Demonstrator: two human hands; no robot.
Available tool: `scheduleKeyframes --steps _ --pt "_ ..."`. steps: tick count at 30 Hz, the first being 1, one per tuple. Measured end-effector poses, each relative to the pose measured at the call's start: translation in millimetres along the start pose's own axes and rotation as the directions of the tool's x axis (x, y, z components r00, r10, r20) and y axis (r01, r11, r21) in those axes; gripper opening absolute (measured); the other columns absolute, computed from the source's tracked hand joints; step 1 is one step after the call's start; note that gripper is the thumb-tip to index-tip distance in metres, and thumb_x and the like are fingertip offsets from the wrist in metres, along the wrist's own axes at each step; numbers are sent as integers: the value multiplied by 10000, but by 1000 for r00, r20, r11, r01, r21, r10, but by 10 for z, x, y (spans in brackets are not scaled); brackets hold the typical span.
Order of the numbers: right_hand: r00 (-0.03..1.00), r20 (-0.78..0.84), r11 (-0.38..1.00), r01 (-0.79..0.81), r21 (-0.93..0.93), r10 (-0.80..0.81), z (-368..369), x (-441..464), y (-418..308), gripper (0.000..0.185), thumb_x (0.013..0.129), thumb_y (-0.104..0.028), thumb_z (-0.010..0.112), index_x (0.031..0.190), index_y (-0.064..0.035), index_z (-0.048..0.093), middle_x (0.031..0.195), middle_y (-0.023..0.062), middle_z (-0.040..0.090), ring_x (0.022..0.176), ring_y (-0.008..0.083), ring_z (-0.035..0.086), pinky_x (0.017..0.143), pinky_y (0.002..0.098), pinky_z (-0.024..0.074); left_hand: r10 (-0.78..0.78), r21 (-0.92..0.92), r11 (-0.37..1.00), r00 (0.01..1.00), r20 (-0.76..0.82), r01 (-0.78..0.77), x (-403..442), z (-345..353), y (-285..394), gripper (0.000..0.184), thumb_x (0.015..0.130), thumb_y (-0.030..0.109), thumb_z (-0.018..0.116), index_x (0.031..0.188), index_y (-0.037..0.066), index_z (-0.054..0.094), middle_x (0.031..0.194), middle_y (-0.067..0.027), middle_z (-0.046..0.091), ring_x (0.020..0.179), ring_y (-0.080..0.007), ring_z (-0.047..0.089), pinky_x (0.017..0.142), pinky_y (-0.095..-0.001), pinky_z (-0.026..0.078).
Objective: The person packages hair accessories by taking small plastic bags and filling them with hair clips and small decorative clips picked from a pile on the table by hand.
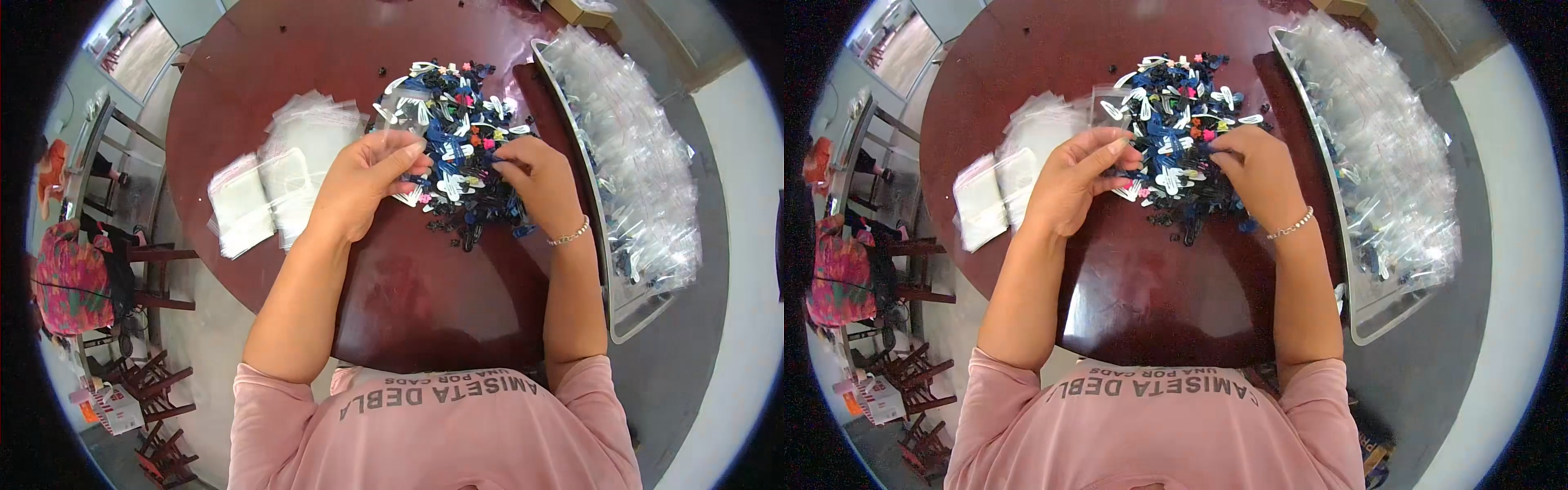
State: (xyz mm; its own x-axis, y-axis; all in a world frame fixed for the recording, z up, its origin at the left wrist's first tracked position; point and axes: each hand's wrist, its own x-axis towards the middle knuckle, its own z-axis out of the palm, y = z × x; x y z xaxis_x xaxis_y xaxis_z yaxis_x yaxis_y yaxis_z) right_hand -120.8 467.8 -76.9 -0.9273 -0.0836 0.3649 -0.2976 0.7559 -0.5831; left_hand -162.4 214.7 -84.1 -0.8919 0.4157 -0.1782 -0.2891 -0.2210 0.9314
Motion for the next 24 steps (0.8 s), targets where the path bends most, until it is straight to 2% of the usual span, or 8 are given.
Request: scheduleKeyframes --steps 4,6,9,13,16,19,21,24 --pt "999 9 997 -52 51 51 -14 -8 -68 159 809 -18 709 967 -1 707 949 83 684 772 147 636 689 265 505 -26 -3 1000 999 32 26 -7 2 -9 256 941 208 644 1141 48 637 992 -72 686 927 -138 639 797 -274 527" --pt "955 99 940 -294 171 281 -14 6 -119 155 823 -15 704 977 -4 722 963 65 686 761 117 626 673 244 504 -29 -1 1000 998 54 29 -17 6 1 262 935 217 651 1134 48 634 1003 -54 678 939 -127 635 776 -260 508" --pt "997 -79 994 2 112 7 22 25 -123 146 824 -4 706 969 -5 721 948 40 679 763 79 610 661 221 498 -56 -17 998 995 85 58 -7 -9 -15 277 919 214 670 1136 47 630 1011 -38 670 970 -125 641 761 -241 495" --pt "989 -80 938 -90 334 123 -85 76 -522 186 810 -31 702 995 -26 715 885 89 707 733 160 677 670 271 529 -111 -72 989 977 180 125 -11 -27 -9 305 905 149 681 1180 34 617 1039 -99 686 986 -171 658 825 -295 544" --pt "983 -60 877 -127 463 174 -95 141 -775 184 805 12 721 986 -15 705 927 41 681 786 69 618 658 219 496 -159 -40 984 957 241 174 -50 18 43 332 886 121 695 1193 31 608 1062 -104 686 1006 -177 660 827 -290 545" --pt "1000 4 978 6 209 -7 -94 256 -834 183 802 17 720 981 -14 693 898 40 684 774 73 623 663 223 501 -169 0 984 943 287 177 -61 29 29 382 851 155 735 1194 43 610 1078 -75 683 1006 -157 654 817 -279 526" --pt "935 73 937 341 71 -346 -50 322 -797 179 797 21 720 969 -11 683 871 39 685 751 70 622 665 229 508 -158 7 986 935 318 164 -57 21 19 423 824 200 769 1191 54 615 1085 -47 680 1002 -135 648 811 -274 506" --pt "930 -85 924 366 109 -358 -8 388 -835 158 810 36 704 960 -2 676 888 39 678 740 75 621 653 227 507 -162 -11 985 941 296 173 -59 26 6 449 815 220 779 1200 57 613 1081 -50 682 1008 -136 645 834 -290 503"
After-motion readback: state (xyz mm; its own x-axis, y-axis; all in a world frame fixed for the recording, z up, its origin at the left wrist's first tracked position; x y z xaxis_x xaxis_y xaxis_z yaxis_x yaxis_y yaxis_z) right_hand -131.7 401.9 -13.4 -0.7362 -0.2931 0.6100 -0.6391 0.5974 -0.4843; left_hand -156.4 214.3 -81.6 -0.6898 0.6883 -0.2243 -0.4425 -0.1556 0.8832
